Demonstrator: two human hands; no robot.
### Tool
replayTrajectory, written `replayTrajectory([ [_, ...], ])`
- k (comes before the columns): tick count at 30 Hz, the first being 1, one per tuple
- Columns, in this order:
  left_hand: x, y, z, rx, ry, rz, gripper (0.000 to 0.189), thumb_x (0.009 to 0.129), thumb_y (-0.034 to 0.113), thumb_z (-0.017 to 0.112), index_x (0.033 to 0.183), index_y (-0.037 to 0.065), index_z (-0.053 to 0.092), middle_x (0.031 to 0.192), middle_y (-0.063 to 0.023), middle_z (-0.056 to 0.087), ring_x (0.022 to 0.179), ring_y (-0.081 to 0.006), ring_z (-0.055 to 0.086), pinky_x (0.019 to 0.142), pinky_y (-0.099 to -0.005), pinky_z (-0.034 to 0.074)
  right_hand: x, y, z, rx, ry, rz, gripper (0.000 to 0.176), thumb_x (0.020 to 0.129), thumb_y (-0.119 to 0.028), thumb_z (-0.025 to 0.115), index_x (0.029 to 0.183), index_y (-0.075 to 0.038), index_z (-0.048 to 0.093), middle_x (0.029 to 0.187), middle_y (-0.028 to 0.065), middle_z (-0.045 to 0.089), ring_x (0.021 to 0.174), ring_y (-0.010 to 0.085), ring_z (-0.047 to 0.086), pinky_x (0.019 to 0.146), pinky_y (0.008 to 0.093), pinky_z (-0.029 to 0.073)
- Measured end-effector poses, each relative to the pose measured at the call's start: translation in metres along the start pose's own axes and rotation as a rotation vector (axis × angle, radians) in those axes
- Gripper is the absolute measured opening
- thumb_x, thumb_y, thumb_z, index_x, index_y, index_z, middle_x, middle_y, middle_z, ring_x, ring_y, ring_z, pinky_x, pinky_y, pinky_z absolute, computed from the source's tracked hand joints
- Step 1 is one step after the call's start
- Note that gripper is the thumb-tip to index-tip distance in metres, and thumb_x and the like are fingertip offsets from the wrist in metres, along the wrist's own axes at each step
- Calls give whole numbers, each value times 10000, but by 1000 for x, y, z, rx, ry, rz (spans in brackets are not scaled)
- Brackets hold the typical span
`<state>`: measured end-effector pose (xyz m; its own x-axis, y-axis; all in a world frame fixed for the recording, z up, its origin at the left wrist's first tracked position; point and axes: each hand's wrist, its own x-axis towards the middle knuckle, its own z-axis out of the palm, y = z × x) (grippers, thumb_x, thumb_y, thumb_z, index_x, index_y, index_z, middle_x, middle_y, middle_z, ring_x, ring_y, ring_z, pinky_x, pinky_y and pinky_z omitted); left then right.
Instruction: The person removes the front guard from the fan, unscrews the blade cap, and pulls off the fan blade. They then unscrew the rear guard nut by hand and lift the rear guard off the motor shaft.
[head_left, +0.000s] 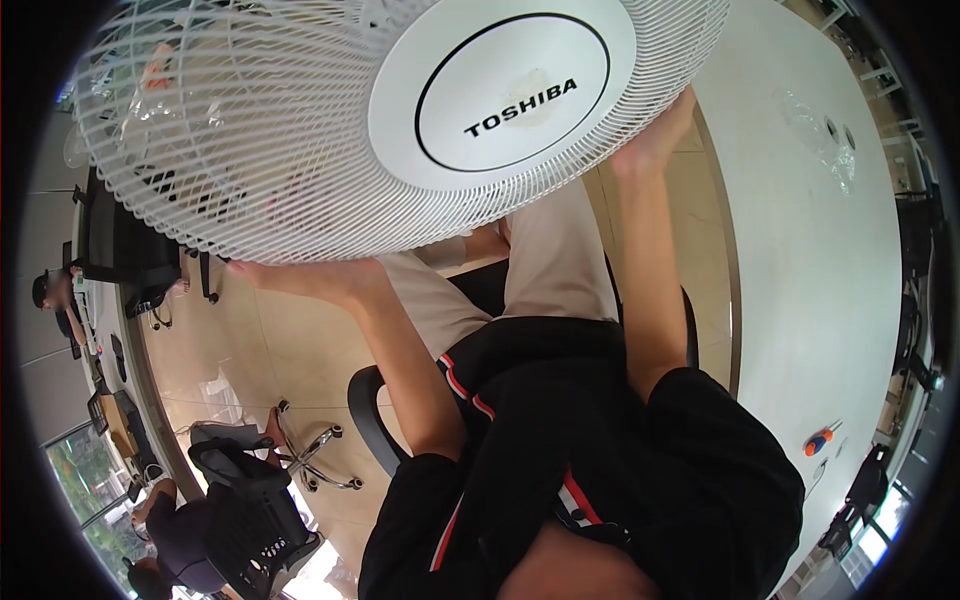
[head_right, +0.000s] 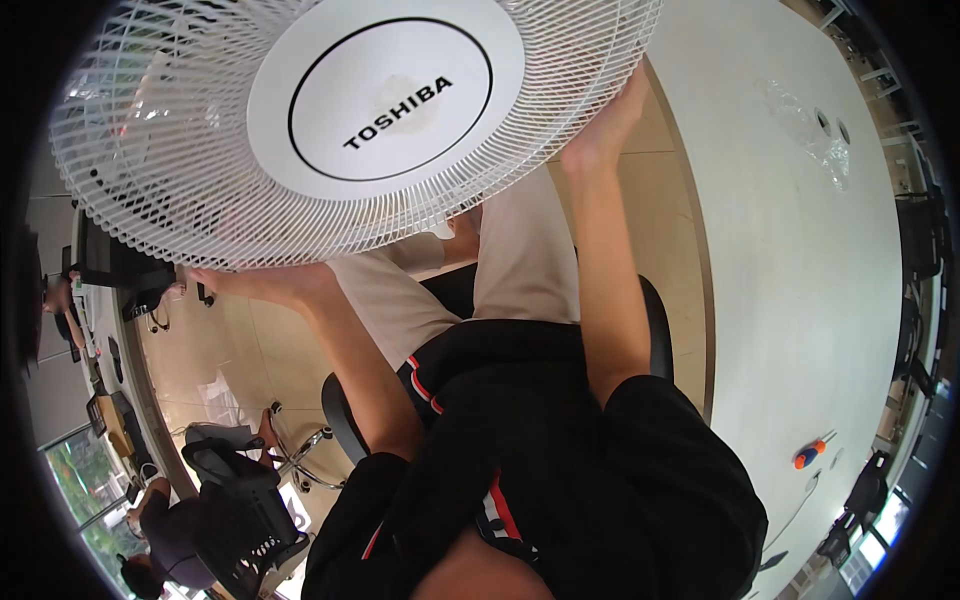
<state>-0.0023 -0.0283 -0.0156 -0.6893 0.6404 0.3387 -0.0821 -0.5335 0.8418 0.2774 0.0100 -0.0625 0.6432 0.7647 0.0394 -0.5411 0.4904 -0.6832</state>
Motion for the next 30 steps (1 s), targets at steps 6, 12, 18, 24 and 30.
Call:
replayTrajectory([
  [6, -29, -39, -18, -305, 66, -306, 652, 1023, 522, 350, 1459, 48, 450, 1444, -118, 511, 1277, -297, 552, 1043, -449, 514, -44, 38, -12, 201, 95, 134, 501, 1051, -412, 333, 1359, -73, 534, 1326, 67, 592, 1202, 248, 578, 1004, 383, 483],
  [12, -74, -54, 0, -470, 61, -482, 745, 1018, 600, 349, 1501, 34, 401, 1482, -113, 481, 1333, -297, 512, 1084, -431, 480, -65, 50, -7, 301, 73, 212, 525, 1030, -454, 332, 1342, -88, 543, 1322, 63, 583, 1215, 243, 568, 1002, 384, 481],
  [18, -66, -61, 1, -461, 29, -484, 716, 1028, 573, 340, 1485, 27, 418, 1459, -113, 502, 1305, -294, 541, 1042, -419, 518, -73, 60, -1, 331, 125, 262, 593, 1013, -514, 336, 1402, -103, 510, 1366, 45, 558, 1241, 248, 556, 1005, 394, 483],
  [24, -61, -71, 0, -453, 43, -506, 716, 1007, 579, 343, 1461, 39, 464, 1438, -124, 525, 1284, -314, 557, 1015, -449, 535, -74, 66, 7, 283, 159, 224, 640, 1004, -545, 301, 1435, -109, 487, 1408, 60, 542, 1268, 272, 544, 1035, 412, 468],
  [30, -59, -70, 2, -473, 76, -545, 685, 1011, 541, 343, 1422, 17, 506, 1394, -131, 565, 1250, -301, 591, 979, -420, 567, -76, 62, 17, 375, 256, 254, 630, 1026, -518, 331, 1435, -65, 484, 1389, 91, 564, 1255, 269, 574, 998, 418, 522],
])
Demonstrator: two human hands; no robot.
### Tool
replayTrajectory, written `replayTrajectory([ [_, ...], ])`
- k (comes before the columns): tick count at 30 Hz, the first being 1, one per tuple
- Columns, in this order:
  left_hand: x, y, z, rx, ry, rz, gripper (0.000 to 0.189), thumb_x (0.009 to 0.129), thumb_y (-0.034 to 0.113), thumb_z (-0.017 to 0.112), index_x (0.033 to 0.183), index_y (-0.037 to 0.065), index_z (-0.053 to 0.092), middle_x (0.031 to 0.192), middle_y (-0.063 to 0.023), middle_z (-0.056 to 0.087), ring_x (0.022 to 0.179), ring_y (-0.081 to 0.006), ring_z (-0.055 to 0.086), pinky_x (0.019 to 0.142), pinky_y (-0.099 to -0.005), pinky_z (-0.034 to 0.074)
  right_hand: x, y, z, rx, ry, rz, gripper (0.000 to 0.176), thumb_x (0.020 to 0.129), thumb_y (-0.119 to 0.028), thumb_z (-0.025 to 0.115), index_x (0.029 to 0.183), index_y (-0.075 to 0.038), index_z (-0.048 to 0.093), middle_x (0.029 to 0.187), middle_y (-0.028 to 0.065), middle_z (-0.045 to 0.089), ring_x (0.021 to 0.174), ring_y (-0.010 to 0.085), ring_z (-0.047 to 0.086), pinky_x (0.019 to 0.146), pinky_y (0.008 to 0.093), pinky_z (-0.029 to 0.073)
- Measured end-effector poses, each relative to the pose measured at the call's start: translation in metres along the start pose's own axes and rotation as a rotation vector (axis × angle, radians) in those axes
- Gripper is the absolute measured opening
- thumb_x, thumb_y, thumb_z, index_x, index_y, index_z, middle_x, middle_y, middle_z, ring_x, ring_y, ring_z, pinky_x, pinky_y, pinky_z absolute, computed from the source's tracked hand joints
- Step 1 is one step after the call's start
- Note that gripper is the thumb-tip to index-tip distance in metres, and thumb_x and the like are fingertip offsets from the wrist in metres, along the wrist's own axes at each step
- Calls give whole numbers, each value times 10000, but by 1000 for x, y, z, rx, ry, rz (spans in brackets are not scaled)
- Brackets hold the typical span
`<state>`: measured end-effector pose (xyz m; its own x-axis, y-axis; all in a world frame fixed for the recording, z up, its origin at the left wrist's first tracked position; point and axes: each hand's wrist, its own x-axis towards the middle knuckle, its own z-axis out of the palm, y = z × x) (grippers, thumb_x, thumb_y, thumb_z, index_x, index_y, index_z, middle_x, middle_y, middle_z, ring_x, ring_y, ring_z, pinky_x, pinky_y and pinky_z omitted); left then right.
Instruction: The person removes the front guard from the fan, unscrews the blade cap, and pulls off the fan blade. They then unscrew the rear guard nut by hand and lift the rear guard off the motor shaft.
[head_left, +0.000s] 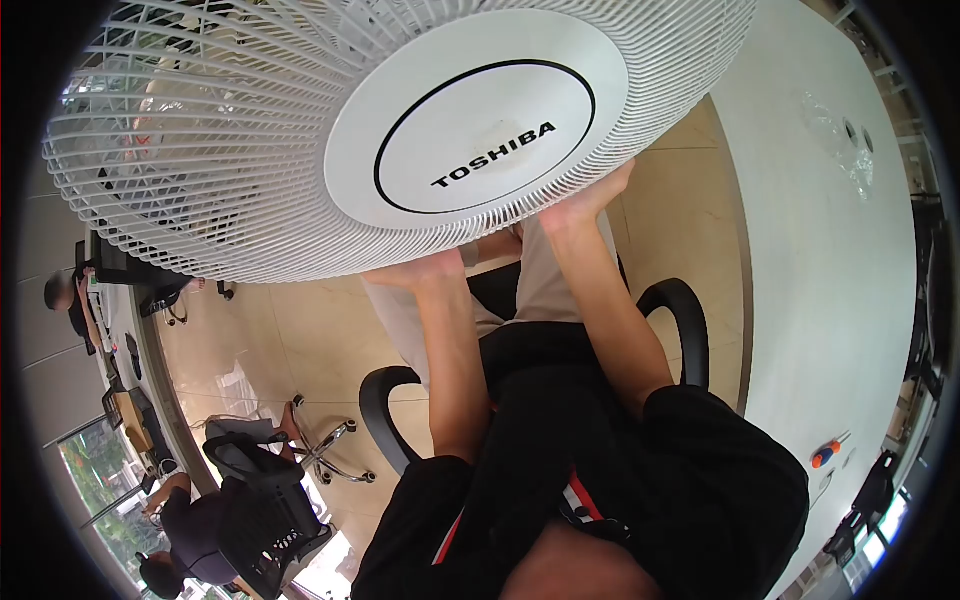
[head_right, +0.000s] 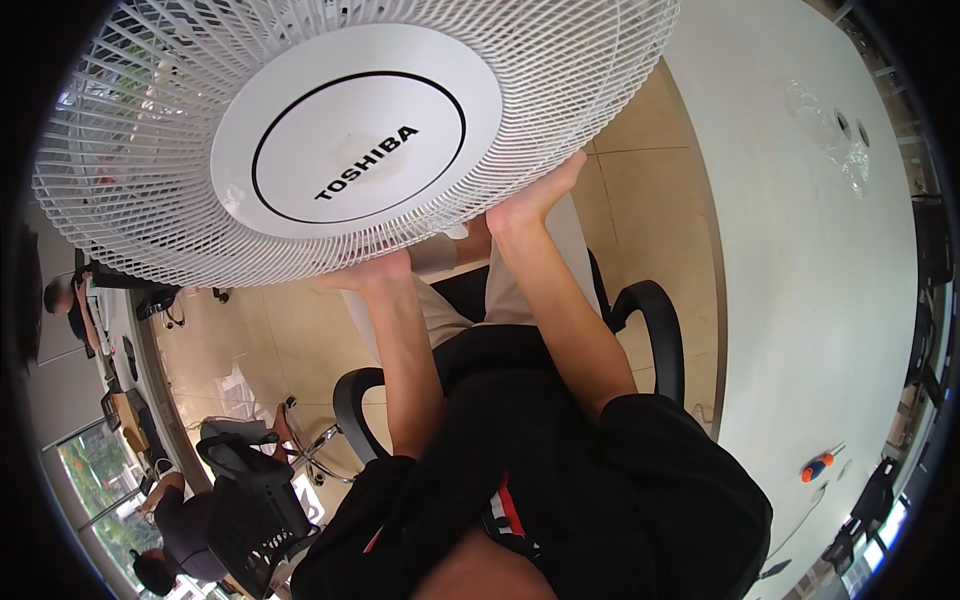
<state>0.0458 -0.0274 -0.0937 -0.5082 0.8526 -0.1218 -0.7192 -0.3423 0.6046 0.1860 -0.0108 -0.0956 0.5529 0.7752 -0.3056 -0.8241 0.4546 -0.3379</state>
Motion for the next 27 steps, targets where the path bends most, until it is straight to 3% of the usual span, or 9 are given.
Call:
replayTrajectory([
  [5, 4, -3, -4, 28, 10, 21, 687, 1004, 535, 353, 1427, 15, 504, 1403, -153, 561, 1240, -325, 599, 962, -430, 575, 10, 8, -12, -72, -49, -101, 654, 1015, -555, 345, 1452, -87, 477, 1407, 92, 555, 1277, 281, 557, 1033, 411, 501],
  [8, 19, -8, -22, 62, -63, 42, 773, 966, 644, 367, 1482, 77, 467, 1484, -131, 499, 1328, -359, 514, 1055, -510, 501, 10, 9, -16, -101, -80, -97, 640, 1017, -551, 349, 1447, -98, 485, 1411, 87, 554, 1272, 287, 562, 1039, 424, 501],
  [11, 28, -9, -31, -1, -147, 15, 775, 968, 644, 362, 1480, 73, 469, 1482, -130, 501, 1306, -356, 532, 1036, -500, 517, 3, 8, -8, -96, -75, -84, 633, 1020, -546, 342, 1455, -108, 481, 1410, 81, 555, 1270, 286, 563, 1028, 440, 510],
  [12, 27, -10, -32, -41, -145, 24, 744, 979, 601, 363, 1453, 40, 481, 1436, -151, 531, 1267, -350, 562, 1011, -484, 532, -1, 7, -2, -101, -38, -79, 643, 1020, -497, 301, 1450, -52, 474, 1422, 101, 557, 1299, 289, 556, 1054, 411, 499],
  [14, 23, -8, -24, -120, -145, 43, 685, 1001, 513, 364, 1398, -27, 505, 1345, -191, 591, 1189, -338, 623, 960, -453, 561, 6, 10, -12, -86, -58, -98, 646, 1020, -502, 306, 1451, -51, 472, 1433, 108, 551, 1297, 293, 559, 1056, 415, 499],
  [17, 24, -7, -29, -80, -28, 34, 637, 1015, 486, 355, 1368, -18, 522, 1327, -176, 594, 1169, -325, 625, 954, -458, 562, 9, 12, -20, -55, -75, -99, 639, 1027, -494, 310, 1451, -46, 477, 1441, 127, 545, 1286, 301, 569, 1052, 422, 510],
  [18, 20, -8, -28, -87, 126, -8, 594, 1032, 464, 346, 1359, -2, 518, 1324, -144, 586, 1169, -302, 615, 966, -441, 554, 7, 12, -20, -60, -63, -95, 636, 1029, -489, 312, 1452, -44, 477, 1438, 131, 547, 1282, 302, 572, 1048, 422, 514],
  [24, 18, 13, -15, 156, 168, 120, 616, 1044, 495, 331, 1411, 23, 477, 1380, -99, 542, 1229, -270, 566, 1015, -388, 491, 11, 16, -25, -126, -177, -127, 646, 1028, -500, 339, 1456, -34, 471, 1424, 138, 553, 1270, 302, 578, 1033, 424, 526],
  [27, 13, 55, 9, 36, 226, 179, 610, 1050, 499, 323, 1433, 46, 463, 1384, -95, 536, 1256, -256, 539, 1043, -392, 449, 10, 15, -25, -104, -191, -83, 645, 1030, -503, 331, 1458, -42, 472, 1426, 132, 552, 1275, 297, 574, 1035, 420, 523],
])
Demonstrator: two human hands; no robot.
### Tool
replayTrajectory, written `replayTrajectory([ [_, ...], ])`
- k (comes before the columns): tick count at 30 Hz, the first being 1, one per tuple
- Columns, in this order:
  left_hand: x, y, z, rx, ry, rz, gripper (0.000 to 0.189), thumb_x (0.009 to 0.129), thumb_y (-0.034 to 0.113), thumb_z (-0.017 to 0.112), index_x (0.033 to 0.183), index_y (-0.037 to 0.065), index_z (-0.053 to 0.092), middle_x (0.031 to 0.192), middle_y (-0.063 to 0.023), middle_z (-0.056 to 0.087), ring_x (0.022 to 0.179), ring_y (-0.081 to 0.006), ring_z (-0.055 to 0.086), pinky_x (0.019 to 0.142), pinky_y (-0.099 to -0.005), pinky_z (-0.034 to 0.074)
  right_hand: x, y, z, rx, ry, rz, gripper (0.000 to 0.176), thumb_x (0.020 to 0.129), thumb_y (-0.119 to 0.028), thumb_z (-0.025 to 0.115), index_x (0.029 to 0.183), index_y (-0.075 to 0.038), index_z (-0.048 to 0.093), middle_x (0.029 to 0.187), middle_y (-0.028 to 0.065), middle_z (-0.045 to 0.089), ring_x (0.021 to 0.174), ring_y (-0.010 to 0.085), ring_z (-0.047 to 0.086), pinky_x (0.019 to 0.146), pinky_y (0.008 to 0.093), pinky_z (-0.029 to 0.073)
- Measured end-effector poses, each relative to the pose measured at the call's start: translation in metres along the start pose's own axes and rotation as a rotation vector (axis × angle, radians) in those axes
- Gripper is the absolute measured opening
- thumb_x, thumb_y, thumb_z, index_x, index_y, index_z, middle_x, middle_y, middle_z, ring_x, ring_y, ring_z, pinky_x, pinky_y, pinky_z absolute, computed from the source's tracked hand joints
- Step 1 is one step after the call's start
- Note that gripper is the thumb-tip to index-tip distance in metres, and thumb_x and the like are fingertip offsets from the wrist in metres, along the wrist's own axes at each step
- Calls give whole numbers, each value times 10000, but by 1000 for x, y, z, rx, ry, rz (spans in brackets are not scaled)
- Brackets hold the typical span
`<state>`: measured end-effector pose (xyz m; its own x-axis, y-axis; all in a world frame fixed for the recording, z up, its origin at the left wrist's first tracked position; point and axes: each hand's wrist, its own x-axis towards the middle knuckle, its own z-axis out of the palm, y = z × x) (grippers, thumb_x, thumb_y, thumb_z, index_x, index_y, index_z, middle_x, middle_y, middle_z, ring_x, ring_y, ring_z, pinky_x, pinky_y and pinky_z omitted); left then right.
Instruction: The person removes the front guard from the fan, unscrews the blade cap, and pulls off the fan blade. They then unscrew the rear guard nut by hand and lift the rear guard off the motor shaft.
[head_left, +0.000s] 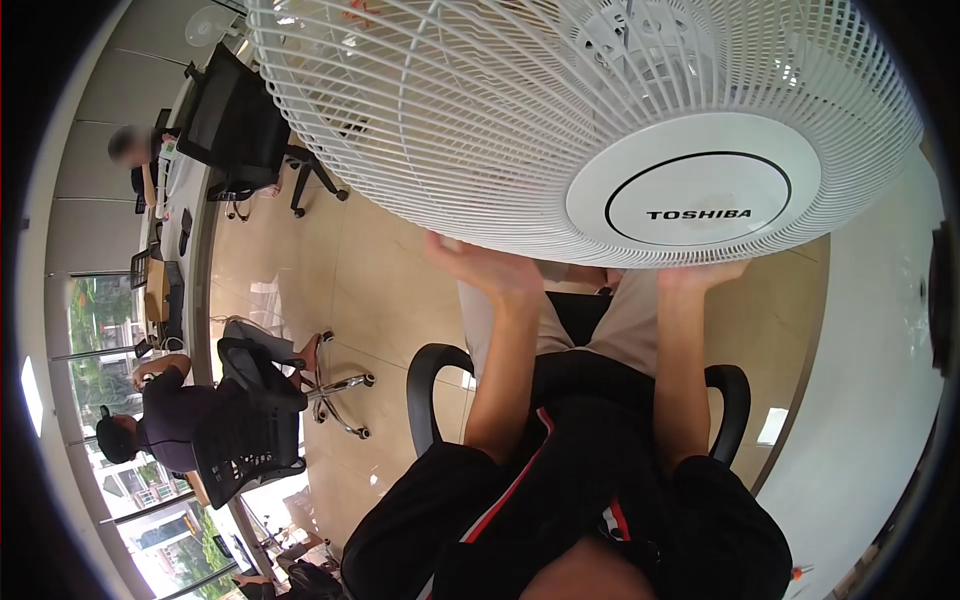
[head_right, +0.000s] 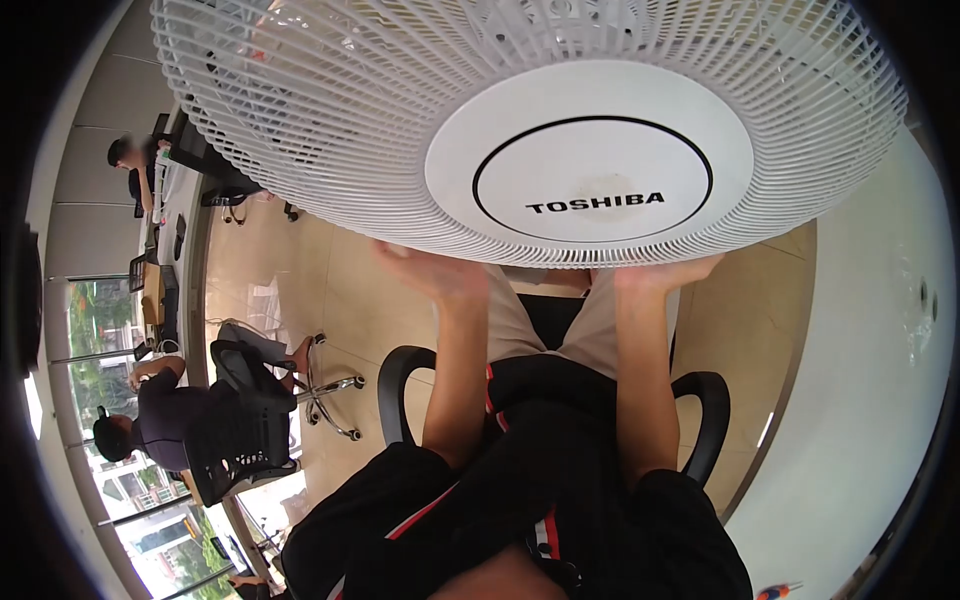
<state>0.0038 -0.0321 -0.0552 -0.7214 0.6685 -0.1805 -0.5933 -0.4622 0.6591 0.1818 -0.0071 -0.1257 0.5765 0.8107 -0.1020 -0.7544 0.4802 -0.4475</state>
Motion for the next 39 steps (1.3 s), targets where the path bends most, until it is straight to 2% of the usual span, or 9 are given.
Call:
replayTrajectory([
  [3, 11, 31, 3, -8, -143, -35, 614, 1051, 507, 319, 1438, 53, 463, 1384, -105, 534, 1290, -242, 504, 1084, -410, 399, -7, -1, 2, -43, 105, 9, 667, 1025, -537, 313, 1459, -57, 476, 1434, 117, 546, 1282, 296, 566, 1042, 417, 517],
  [6, 31, 28, 13, 233, -234, 294, 543, 1068, 435, 331, 1381, 23, 496, 1339, -120, 550, 1190, -229, 577, 977, -384, 489, -9, 1, 3, -41, 127, 27, 677, 1021, -551, 314, 1460, -62, 477, 1439, 112, 542, 1284, 297, 563, 1047, 418, 514],
  [12, 46, 19, 10, 327, -257, 422, 336, 1075, 256, 381, 1188, -13, 548, 1077, -105, 618, 866, -189, 671, 701, -301, 591, -13, 5, -1, -48, 213, 50, 686, 1012, -561, 322, 1462, -68, 478, 1444, 112, 537, 1283, 306, 564, 1056, 434, 507],
  [25, 62, 6, -12, 414, -235, 469, 358, 1079, 268, 367, 1260, -15, 489, 1059, -144, 629, 830, -228, 699, 675, -333, 626, -25, 0, -1, -28, 414, 236, 739, 963, -623, 340, 1448, -91, 503, 1443, 132, 541, 1306, 359, 544, 1087, 511, 475],
  [28, 60, 9, -8, 371, -233, 411, 372, 1078, 280, 360, 1266, -14, 488, 1046, -154, 635, 805, -241, 703, 659, -347, 628, -7, -5, -46, -166, 284, 104, 671, 1015, -541, 330, 1456, -57, 481, 1435, 130, 542, 1299, 344, 546, 1099, 485, 464],
  [32, 59, 13, -3, 356, -246, 375, 382, 1075, 289, 358, 1254, -19, 497, 1047, -164, 638, 770, -254, 701, 621, -358, 621, 40, -79, -2, -230, 138, 1, 559, 1061, -386, 329, 1436, 4, 472, 1405, 123, 557, 1262, 307, 569, 1053, 432, 493],
  [34, 61, 14, -5, 339, -299, 352, 392, 1075, 298, 355, 1247, -22, 505, 1075, -167, 637, 785, -255, 701, 617, -354, 617, 85, -124, -33, -154, -326, 5, 525, 1070, -352, 338, 1420, 14, 478, 1396, 145, 557, 1235, 309, 584, 1033, 455, 512],
  [37, 60, 15, -6, 324, -313, 328, 434, 1077, 328, 355, 1264, -29, 515, 1162, -161, 629, 895, -247, 691, 698, -344, 604, 81, -128, 28, -406, -9, -193, 499, 1067, -311, 331, 1387, 35, 494, 1343, 154, 588, 1171, 296, 626, 971, 417, 554],
  [39, 54, 16, 3, 311, -191, 326, 486, 1079, 362, 360, 1307, -38, 515, 1229, -150, 619, 1014, -240, 672, 824, -344, 584, 86, -125, 26, -425, -51, -200, 490, 1066, -305, 328, 1371, 32, 509, 1305, 146, 611, 1121, 281, 651, 922, 393, 575],
])
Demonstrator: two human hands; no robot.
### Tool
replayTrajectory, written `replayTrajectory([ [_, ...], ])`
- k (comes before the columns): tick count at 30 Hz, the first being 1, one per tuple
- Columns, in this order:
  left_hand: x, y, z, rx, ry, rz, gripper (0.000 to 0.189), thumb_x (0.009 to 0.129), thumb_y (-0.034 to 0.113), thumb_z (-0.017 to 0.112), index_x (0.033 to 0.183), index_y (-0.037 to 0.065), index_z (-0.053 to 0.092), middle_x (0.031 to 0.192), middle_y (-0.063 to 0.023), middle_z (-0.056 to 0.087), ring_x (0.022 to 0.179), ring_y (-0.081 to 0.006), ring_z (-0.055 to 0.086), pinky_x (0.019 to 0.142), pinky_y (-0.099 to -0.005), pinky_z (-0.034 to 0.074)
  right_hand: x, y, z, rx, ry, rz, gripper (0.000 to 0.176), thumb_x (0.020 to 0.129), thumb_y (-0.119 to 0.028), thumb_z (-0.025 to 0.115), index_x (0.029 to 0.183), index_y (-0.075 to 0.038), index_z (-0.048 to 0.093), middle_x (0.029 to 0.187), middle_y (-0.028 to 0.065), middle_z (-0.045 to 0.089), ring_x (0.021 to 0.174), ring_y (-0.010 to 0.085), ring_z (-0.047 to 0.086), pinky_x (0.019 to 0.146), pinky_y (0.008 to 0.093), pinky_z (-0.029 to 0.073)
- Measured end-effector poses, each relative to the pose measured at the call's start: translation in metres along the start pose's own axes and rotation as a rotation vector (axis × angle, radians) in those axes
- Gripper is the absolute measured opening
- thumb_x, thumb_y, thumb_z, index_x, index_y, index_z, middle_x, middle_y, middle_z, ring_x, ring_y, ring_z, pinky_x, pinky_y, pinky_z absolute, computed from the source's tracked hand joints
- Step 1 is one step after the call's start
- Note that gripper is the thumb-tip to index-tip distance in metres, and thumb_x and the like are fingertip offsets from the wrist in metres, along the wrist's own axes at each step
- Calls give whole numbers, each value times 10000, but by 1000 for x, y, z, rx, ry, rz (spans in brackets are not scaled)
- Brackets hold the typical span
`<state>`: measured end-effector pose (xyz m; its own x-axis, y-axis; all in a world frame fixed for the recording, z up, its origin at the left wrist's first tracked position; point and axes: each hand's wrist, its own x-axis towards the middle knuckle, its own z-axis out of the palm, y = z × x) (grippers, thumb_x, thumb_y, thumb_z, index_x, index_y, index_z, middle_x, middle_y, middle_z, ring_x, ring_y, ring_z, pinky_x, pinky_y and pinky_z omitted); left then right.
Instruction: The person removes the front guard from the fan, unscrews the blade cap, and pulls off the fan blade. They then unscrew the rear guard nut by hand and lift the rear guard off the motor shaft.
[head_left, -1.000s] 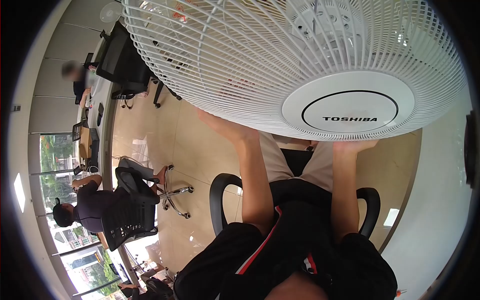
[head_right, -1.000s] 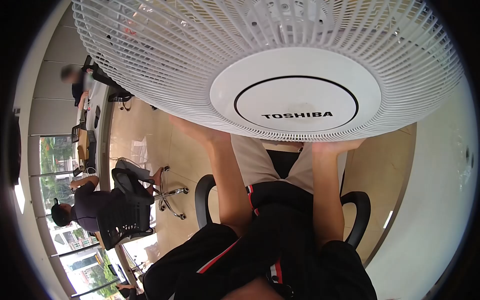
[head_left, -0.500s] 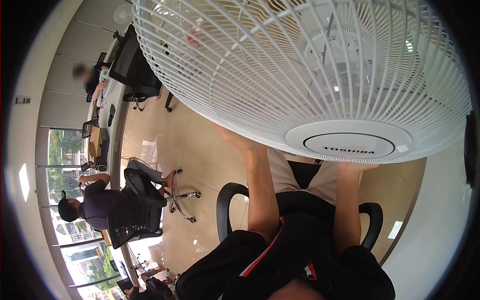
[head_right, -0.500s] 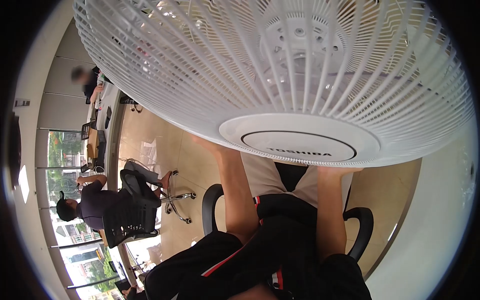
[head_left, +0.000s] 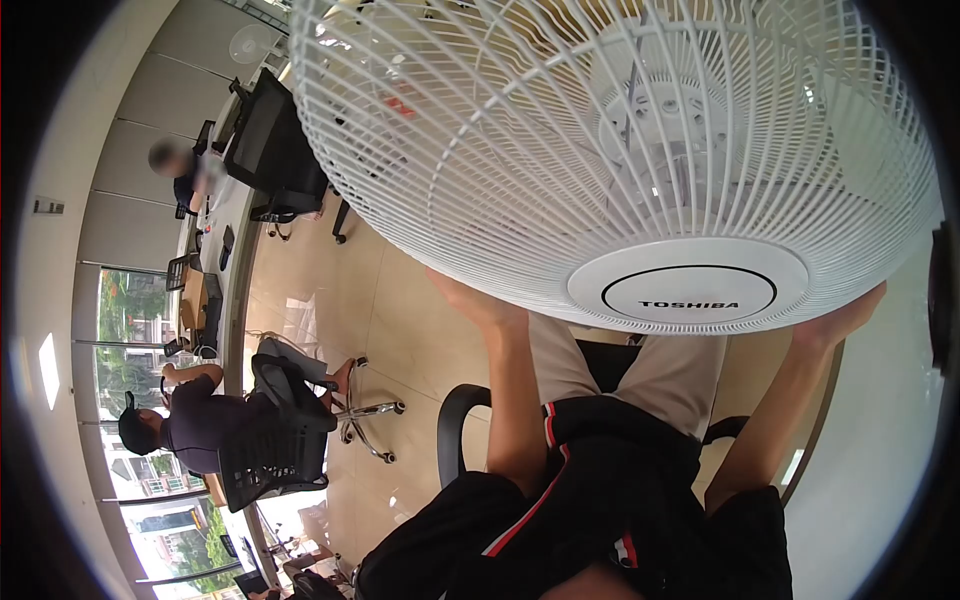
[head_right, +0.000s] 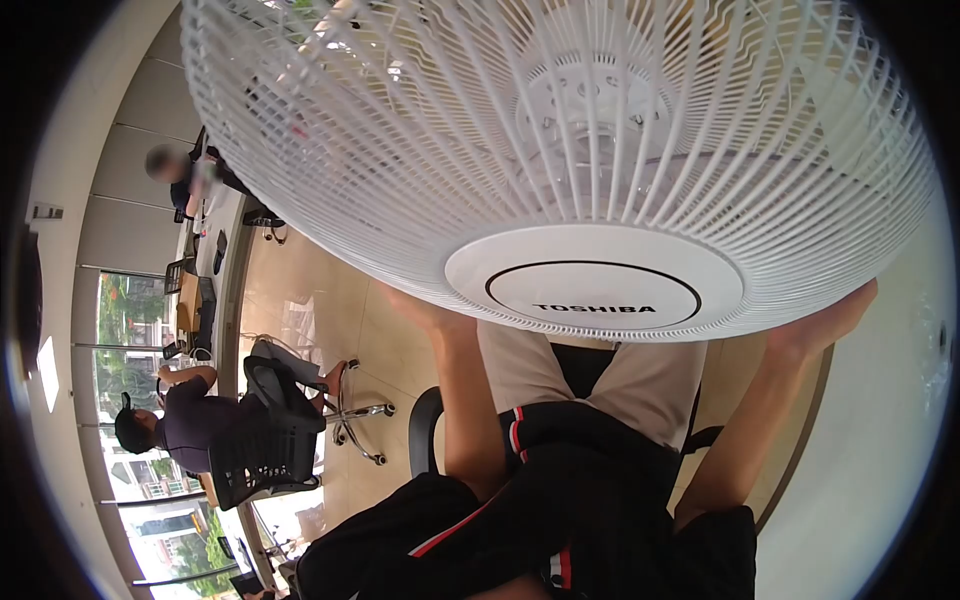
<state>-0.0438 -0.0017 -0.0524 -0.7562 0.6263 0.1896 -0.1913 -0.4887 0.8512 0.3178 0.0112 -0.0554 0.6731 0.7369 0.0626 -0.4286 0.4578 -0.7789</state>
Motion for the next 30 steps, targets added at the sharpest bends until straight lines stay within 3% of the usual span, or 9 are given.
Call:
replayTrajectory([
  [3, 6, 25, 11, 126, 22, 4, 614, 1076, 462, 345, 1387, -49, 487, 1308, -125, 596, 1160, -235, 605, 1013, -360, 477, 5, 2, 1, 7, -119, -14, 486, 1065, -305, 327, 1354, 32, 524, 1264, 138, 635, 1063, 262, 676, 873, 364, 595],
  [5, 19, 62, 21, -8, 25, -44, 717, 1066, 548, 309, 1414, -56, 481, 1306, -123, 609, 1193, -240, 581, 1072, -374, 404, 9, 7, -7, 38, -198, -11, 487, 1065, -305, 326, 1346, 36, 529, 1257, 138, 639, 1052, 255, 680, 869, 358, 597],
  [7, 34, 96, 24, -14, -108, 9, 737, 1063, 568, 286, 1387, -57, 503, 1288, -122, 623, 1171, -236, 589, 1055, -378, 415, 16, 16, -29, 90, -266, 5, 487, 1064, -302, 324, 1340, 42, 531, 1266, 142, 635, 1064, 250, 676, 887, 360, 593],
  [11, 49, 118, 34, 80, -264, 56, 702, 1073, 540, 273, 1325, -55, 549, 1232, -122, 649, 1135, -224, 600, 1026, -373, 431, -2, 6, -8, 119, -173, 50, 478, 1067, -311, 328, 1318, 35, 542, 1258, 129, 636, 1091, 237, 663, 912, 356, 580],
  [13, 53, 111, 40, 166, -168, 152, 636, 1089, 482, 263, 1295, -39, 564, 1216, -120, 651, 1092, -206, 615, 990, -355, 456, -5, -1, -7, 142, -217, 76, 465, 1069, -314, 334, 1307, 24, 549, 1244, 113, 639, 1100, 228, 657, 921, 352, 573],
  [16, 52, 111, 43, 334, -236, 221, 604, 1093, 465, 261, 1304, -18, 557, 1216, -114, 654, 1036, -200, 645, 932, -347, 507, -17, -12, 16, -90, 11, 38, 438, 1066, -297, 353, 1290, 23, 553, 1219, 103, 640, 1073, 217, 659, 912, 349, 573],
  [19, 50, 115, 57, 257, -162, 193, 311, 1030, 156, 502, 1268, -37, 550, 1081, -78, 657, 837, -141, 681, 721, -247, 605, -17, -12, 13, -73, -2, 24, 426, 1062, -282, 368, 1263, 41, 562, 1183, 105, 648, 1010, 206, 672, 870, 341, 584],
  [22, 56, 113, 54, 255, -219, 209, 273, 1012, 110, 529, 1230, -48, 576, 1034, -71, 662, 823, -130, 675, 702, -246, 595, -17, -9, 10, -24, -25, 12, 423, 1060, -278, 373, 1220, 52, 584, 1129, 109, 663, 936, 195, 685, 803, 321, 595],
  [30, 73, 104, 37, 354, -326, 273, 322, 1042, 206, 472, 1183, -51, 604, 949, -50, 666, 745, -135, 660, 640, -260, 568, -18, -3, 8, -65, -50, -43, 427, 1060, -280, 359, 1167, 49, 608, 1066, 107, 678, 880, 182, 693, 751, 296, 597],
])
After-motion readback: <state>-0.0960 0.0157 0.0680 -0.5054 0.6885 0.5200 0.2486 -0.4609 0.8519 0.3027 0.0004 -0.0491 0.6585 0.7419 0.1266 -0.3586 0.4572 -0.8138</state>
